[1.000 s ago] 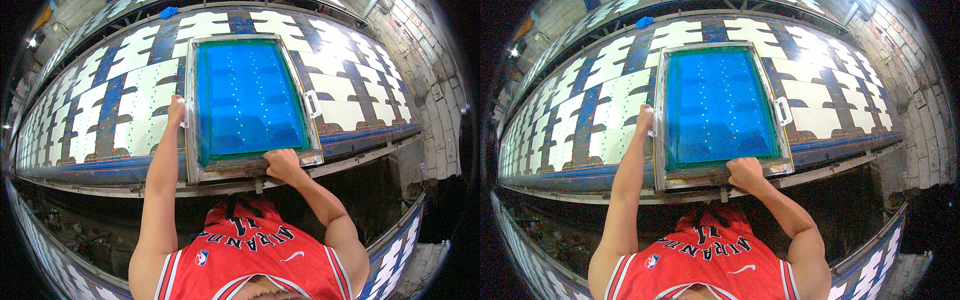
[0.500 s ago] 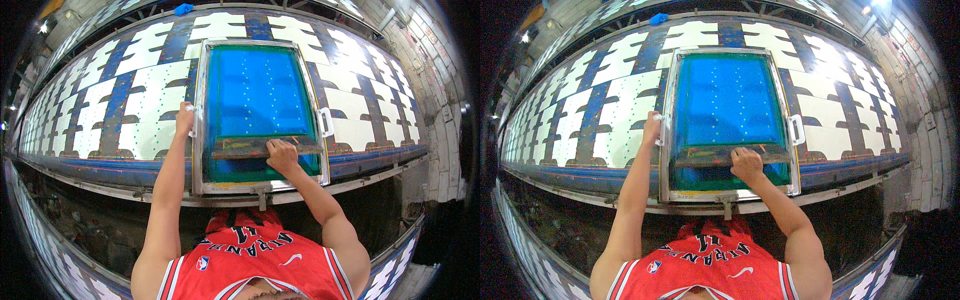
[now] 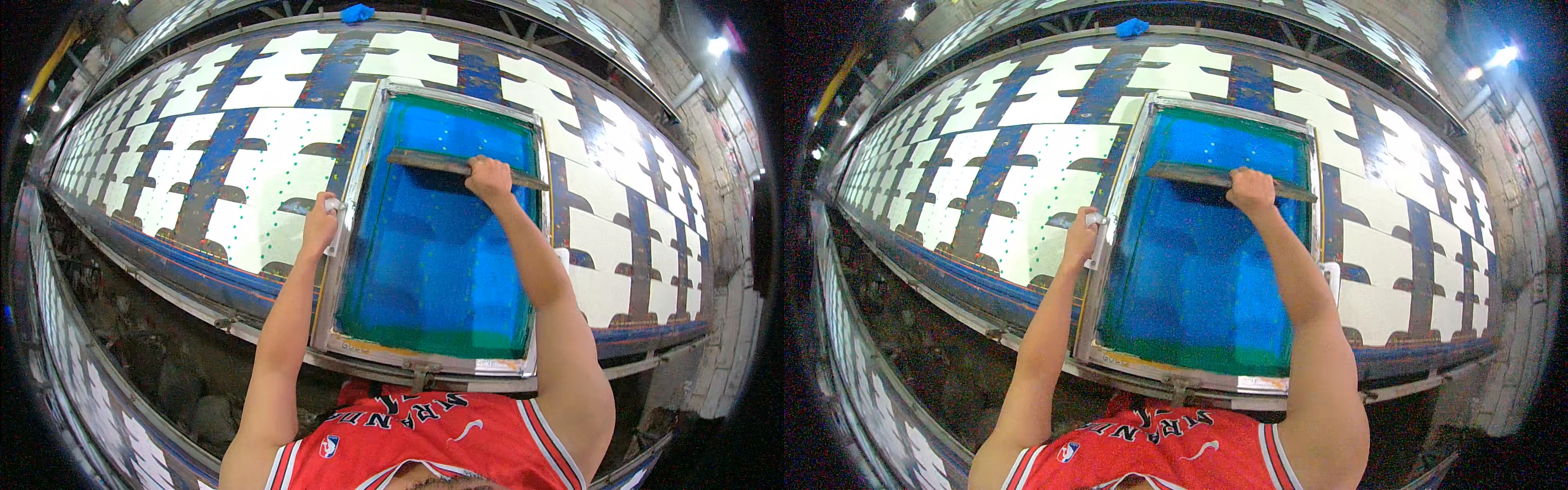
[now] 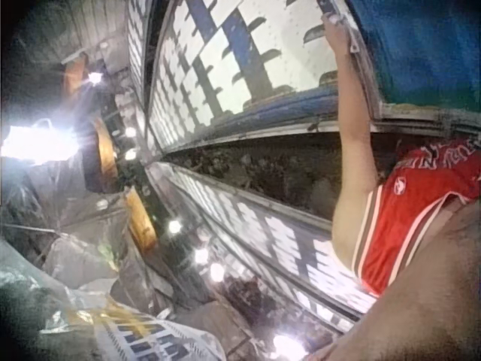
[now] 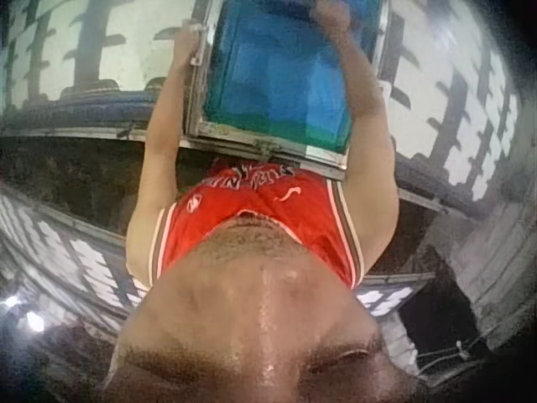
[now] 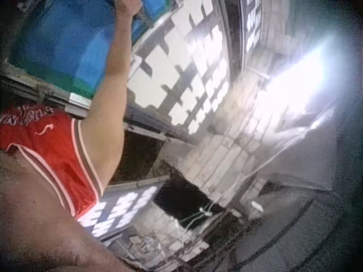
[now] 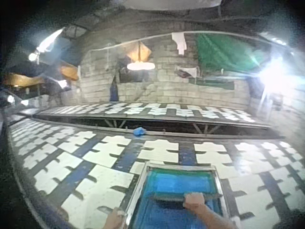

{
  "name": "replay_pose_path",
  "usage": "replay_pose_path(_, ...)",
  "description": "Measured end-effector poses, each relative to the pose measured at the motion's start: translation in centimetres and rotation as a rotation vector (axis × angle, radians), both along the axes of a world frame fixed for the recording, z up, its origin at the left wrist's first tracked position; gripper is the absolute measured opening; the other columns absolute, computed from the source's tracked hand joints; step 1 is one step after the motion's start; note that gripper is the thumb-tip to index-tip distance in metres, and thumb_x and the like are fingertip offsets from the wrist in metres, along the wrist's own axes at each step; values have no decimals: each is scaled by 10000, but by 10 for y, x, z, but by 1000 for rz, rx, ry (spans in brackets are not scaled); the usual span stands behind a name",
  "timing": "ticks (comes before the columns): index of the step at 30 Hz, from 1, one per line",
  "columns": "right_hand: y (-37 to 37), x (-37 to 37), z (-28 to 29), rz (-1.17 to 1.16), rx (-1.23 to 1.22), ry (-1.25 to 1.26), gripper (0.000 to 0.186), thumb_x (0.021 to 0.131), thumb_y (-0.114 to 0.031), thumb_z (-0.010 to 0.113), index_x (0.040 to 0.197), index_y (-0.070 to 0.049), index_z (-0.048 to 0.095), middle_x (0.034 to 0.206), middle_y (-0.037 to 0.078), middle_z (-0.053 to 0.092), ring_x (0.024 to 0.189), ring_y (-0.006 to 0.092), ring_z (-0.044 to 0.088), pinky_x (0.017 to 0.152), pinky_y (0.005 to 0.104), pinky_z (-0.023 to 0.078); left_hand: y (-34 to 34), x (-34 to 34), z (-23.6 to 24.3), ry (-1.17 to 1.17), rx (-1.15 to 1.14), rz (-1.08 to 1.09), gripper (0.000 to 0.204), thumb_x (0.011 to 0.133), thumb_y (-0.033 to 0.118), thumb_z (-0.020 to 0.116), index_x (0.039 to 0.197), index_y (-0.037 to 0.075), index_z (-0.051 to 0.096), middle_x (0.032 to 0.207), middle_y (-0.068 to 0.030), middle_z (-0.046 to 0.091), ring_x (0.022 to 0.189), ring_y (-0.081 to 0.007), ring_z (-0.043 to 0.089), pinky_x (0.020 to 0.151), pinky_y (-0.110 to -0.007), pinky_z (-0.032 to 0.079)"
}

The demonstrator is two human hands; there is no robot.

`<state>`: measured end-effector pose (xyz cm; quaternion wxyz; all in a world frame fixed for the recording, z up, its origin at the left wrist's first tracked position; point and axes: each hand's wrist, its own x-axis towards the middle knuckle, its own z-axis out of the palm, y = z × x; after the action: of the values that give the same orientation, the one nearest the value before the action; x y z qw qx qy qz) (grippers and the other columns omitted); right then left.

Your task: The person uses a squeegee to spread blue ink across a screen printing frame placed over a patterned surface. They repeatedly pull the squeegee across the screen to transfer ink through the mesh onto the underlying material.

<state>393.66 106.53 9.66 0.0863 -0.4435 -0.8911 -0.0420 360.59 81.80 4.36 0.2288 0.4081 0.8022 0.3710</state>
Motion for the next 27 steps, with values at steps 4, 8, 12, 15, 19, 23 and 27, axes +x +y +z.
replay_pose_path(4, 68, -13, -3, -22, 26, 28, 195, 771, -199, 650, 874, -78, 762, 940, 164, 751, 863, 379, 744, 762, 517, 596, -1, 1, 3, 27, 24, -3, 339, 967, 103, 547, 1304, 139, 549, 1061, -294, 708, 1002, -499, 673, 850, -549, 512)
replay_pose_path(8, 113, -22, -6, -20, 84, 76, 171, 768, -183, 665, 868, -82, 761, 912, 157, 748, 862, 368, 745, 745, 490, 604, -2, 3, 5, 30, 20, 0, 350, 965, 82, 547, 1310, 140, 547, 1084, -285, 710, 1024, -493, 671, 872, -544, 510)
replay_pose_path(12, 139, -26, 7, -38, 70, -23, 172, 754, -188, 684, 846, -77, 777, 889, 184, 750, 864, 378, 744, 756, 492, 603, -1, 4, 7, 16, 19, -13, 354, 958, 58, 553, 1302, 144, 546, 1102, -276, 709, 1043, -485, 671, 880, -535, 513)
replay_pose_path(15, 150, -25, 25, -36, 39, 8, 211, 737, -205, 683, 860, -70, 790, 901, 217, 748, 865, 396, 741, 781, 503, 601, -1, 4, 8, 30, 7, 0, 352, 949, 48, 560, 1289, 140, 546, 1099, -277, 708, 1043, -486, 671, 875, -532, 516)
replay_pose_path(19, 168, -29, 41, -65, 23, 24, 259, 729, -212, 682, 915, -67, 792, 941, 226, 750, 897, 407, 740, 804, 505, 599, 0, 5, 8, 8, -14, 15, 358, 941, 34, 556, 1285, 132, 553, 1102, -267, 708, 1042, -467, 675, 879, -513, 513)
replay_pose_path(23, 181, -36, 37, -67, -32, -13, 281, 727, -199, 676, 942, -59, 789, 994, 239, 750, 920, 417, 739, 830, 509, 596, 1, 4, 8, -6, -33, 30, 385, 925, 6, 549, 1291, 127, 563, 1097, -257, 706, 1035, -424, 689, 880, -462, 517)
replay_pose_path(27, 180, -41, 31, -104, -77, 5, 291, 722, -209, 665, 912, -23, 784, 984, 250, 749, 922, 421, 740, 834, 506, 599, 0, 6, 10, 27, 2, 25, 350, 945, 53, 551, 1283, 145, 567, 1057, -282, 712, 1019, -488, 674, 860, -530, 512)
